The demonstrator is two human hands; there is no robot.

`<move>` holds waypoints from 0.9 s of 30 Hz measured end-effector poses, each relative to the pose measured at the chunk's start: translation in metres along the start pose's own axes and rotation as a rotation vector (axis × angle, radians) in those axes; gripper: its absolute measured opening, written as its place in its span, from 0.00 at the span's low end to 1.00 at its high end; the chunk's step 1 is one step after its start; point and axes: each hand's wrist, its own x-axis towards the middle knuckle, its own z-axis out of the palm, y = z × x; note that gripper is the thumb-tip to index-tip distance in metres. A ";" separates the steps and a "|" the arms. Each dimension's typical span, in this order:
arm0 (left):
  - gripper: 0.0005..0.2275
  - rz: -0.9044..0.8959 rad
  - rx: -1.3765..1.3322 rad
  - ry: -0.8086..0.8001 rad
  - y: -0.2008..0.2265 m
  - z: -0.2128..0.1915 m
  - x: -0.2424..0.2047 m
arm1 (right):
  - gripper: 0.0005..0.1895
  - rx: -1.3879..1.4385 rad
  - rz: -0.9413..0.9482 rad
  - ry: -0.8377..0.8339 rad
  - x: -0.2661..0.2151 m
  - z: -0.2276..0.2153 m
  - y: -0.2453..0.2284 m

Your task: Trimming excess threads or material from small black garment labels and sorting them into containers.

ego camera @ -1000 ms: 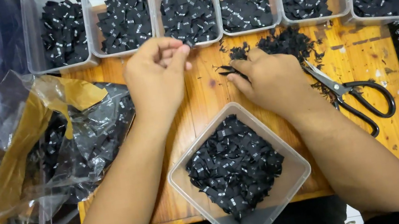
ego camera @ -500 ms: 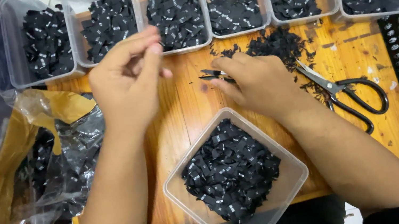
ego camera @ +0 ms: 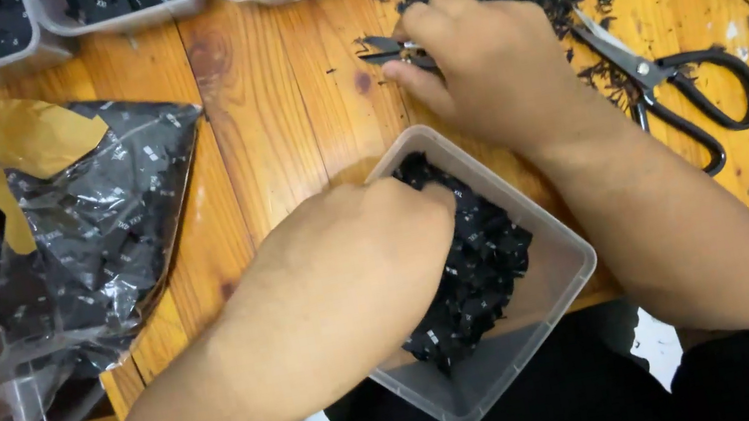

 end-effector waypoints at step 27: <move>0.07 0.010 0.140 0.159 0.010 0.033 0.021 | 0.18 0.131 0.064 -0.108 0.001 -0.001 -0.002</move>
